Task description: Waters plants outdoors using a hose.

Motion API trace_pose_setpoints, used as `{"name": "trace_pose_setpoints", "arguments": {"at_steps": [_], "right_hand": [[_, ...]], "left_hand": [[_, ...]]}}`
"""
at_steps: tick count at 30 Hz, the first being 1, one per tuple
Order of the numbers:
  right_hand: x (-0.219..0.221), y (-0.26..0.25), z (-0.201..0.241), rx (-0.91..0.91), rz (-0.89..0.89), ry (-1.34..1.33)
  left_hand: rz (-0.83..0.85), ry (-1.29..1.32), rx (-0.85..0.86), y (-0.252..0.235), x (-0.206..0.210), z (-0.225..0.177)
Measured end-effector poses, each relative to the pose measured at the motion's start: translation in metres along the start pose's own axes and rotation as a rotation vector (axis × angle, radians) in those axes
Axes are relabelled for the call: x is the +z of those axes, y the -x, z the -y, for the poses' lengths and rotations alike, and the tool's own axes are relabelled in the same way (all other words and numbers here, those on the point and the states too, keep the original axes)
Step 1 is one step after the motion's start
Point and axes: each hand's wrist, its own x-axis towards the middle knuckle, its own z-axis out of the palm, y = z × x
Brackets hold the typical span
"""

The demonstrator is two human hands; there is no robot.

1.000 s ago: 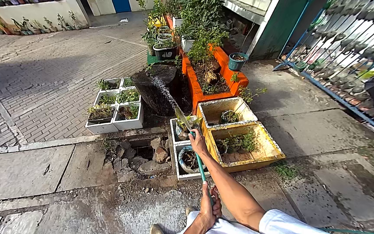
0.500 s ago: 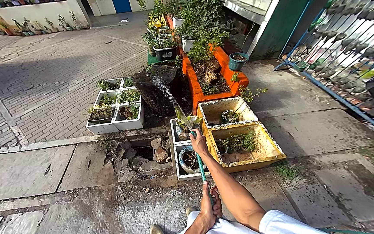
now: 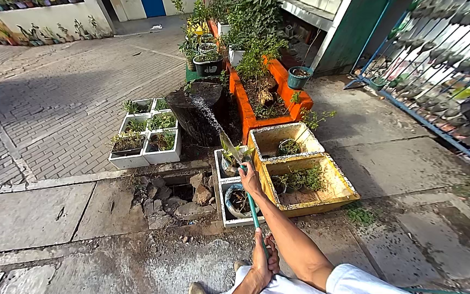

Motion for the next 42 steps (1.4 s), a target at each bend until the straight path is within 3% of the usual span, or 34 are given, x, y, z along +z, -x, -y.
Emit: {"name": "trace_pose_setpoints", "arguments": {"at_steps": [42], "right_hand": [[-0.01,0.0,-0.009,0.021,-0.01,0.028]], "left_hand": [[-0.002,-0.048,-0.036,-0.003,0.004,0.003]]}}
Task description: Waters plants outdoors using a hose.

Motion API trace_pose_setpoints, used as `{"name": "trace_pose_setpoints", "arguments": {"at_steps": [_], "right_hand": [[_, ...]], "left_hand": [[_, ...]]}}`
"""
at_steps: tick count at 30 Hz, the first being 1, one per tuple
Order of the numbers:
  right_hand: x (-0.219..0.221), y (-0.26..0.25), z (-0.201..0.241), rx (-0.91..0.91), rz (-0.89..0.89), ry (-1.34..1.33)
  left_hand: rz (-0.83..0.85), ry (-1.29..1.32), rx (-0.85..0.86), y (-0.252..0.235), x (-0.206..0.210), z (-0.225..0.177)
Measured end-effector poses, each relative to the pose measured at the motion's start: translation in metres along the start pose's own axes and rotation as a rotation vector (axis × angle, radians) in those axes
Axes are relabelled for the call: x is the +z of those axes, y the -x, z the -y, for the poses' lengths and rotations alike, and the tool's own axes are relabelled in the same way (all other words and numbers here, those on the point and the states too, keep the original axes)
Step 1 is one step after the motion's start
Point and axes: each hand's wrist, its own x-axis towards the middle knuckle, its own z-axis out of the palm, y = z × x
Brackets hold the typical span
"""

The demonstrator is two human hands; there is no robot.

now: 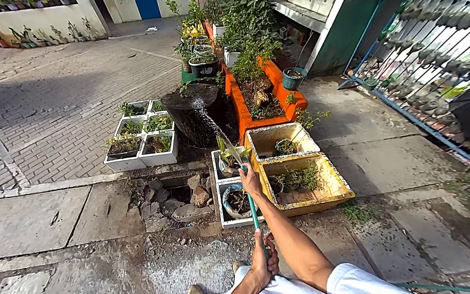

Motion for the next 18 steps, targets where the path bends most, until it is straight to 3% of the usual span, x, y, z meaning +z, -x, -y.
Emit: {"name": "trace_pose_setpoints", "arguments": {"at_steps": [18], "right_hand": [[-0.0038,-0.0034,-0.0034,0.028,-0.07,-0.018]], "left_hand": [[0.015,0.013,-0.003,-0.0042,-0.001,-0.0022]]}}
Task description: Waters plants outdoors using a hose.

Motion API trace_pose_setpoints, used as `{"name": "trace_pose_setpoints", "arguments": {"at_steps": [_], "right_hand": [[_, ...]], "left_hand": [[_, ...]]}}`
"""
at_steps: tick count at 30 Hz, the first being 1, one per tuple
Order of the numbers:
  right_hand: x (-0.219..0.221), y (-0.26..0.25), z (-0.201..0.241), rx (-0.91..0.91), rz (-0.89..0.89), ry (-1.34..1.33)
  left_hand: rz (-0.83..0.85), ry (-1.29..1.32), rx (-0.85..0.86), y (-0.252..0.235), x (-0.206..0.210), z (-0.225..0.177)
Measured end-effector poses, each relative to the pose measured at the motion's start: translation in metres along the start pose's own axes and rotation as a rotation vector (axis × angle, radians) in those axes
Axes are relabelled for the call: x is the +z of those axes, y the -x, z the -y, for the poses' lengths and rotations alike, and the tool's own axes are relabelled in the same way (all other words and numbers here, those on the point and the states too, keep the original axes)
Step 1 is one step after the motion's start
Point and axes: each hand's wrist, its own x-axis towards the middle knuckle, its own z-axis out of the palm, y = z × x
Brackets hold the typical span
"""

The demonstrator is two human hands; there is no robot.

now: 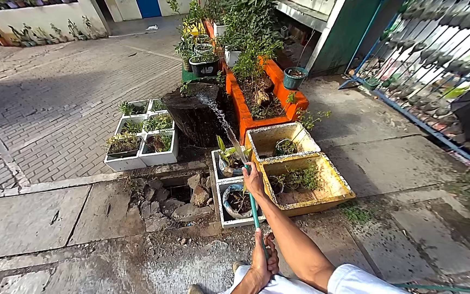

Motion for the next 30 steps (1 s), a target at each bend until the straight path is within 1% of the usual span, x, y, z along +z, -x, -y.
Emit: {"name": "trace_pose_setpoints", "arguments": {"at_steps": [13,19,25,30], "right_hand": [[0.0,0.001,-0.004,0.008,-0.084,-0.011],[0.004,0.002,-0.005,-0.002,-0.037,0.004],[0.002,0.002,-0.002,0.035,0.045,0.041],[0.024,0.015,-0.026,0.091,0.091,0.056]], "left_hand": [[0.011,-0.011,0.013,-0.001,-0.001,0.0],[0.007,-0.006,0.008,0.001,-0.003,0.003],[0.01,-0.013,-0.021,-0.002,-0.006,0.002],[-0.041,0.039,-0.08,0.01,-0.012,0.008]]}}
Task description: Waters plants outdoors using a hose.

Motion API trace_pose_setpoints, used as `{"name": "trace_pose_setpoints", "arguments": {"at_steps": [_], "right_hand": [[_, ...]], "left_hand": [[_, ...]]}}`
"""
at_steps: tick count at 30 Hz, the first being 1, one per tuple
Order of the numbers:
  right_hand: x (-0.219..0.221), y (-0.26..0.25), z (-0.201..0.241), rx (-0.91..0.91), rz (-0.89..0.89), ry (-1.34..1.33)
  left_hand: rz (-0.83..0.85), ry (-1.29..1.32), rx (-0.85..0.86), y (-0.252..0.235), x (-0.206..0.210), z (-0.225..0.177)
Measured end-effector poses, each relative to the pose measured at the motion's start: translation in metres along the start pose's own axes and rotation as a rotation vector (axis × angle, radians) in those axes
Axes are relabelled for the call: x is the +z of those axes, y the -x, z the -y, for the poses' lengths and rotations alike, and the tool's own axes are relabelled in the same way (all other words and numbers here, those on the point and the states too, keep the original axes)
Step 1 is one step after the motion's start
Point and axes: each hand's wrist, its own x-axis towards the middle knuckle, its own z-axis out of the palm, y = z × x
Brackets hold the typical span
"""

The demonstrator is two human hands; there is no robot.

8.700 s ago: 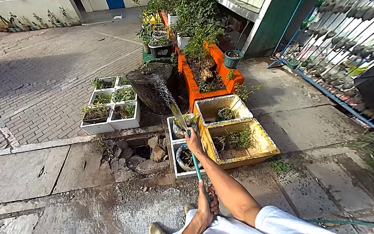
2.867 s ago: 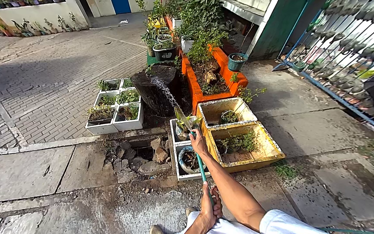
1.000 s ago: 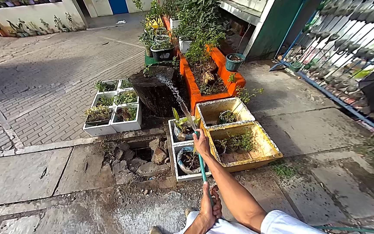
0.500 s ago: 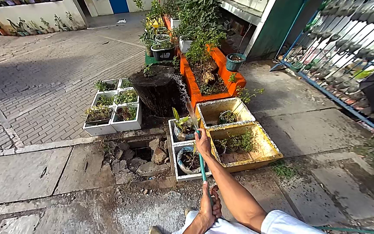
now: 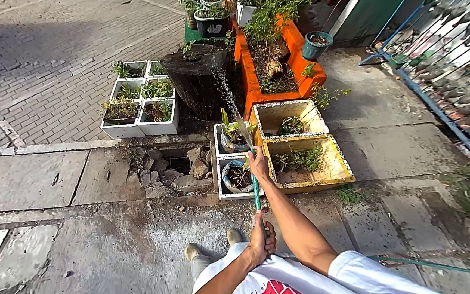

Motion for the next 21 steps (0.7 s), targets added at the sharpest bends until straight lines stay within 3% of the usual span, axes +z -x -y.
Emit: {"name": "trace_pose_setpoints", "arguments": {"at_steps": [5,10,13,18,21], "right_hand": [[0.048,0.013,-0.012,0.08,0.097,0.097],[0.088,0.029,-0.029,0.285,0.086,0.229],[0.109,0.041,-0.022,0.32,0.129,0.259],[0.139,0.052,-0.004,0.344,0.03,0.255],[0.162,0.067,-0.014,0.405,0.149,0.351]], "left_hand": [[-0.043,0.097,-0.063,0.013,-0.019,0.001],[-0.068,0.133,-0.147,0.029,-0.053,-0.018],[-0.024,0.153,-0.207,0.044,-0.076,-0.027],[-0.04,0.191,-0.241,0.06,-0.115,-0.043],[-0.021,0.223,-0.262,0.07,-0.131,-0.04]]}}
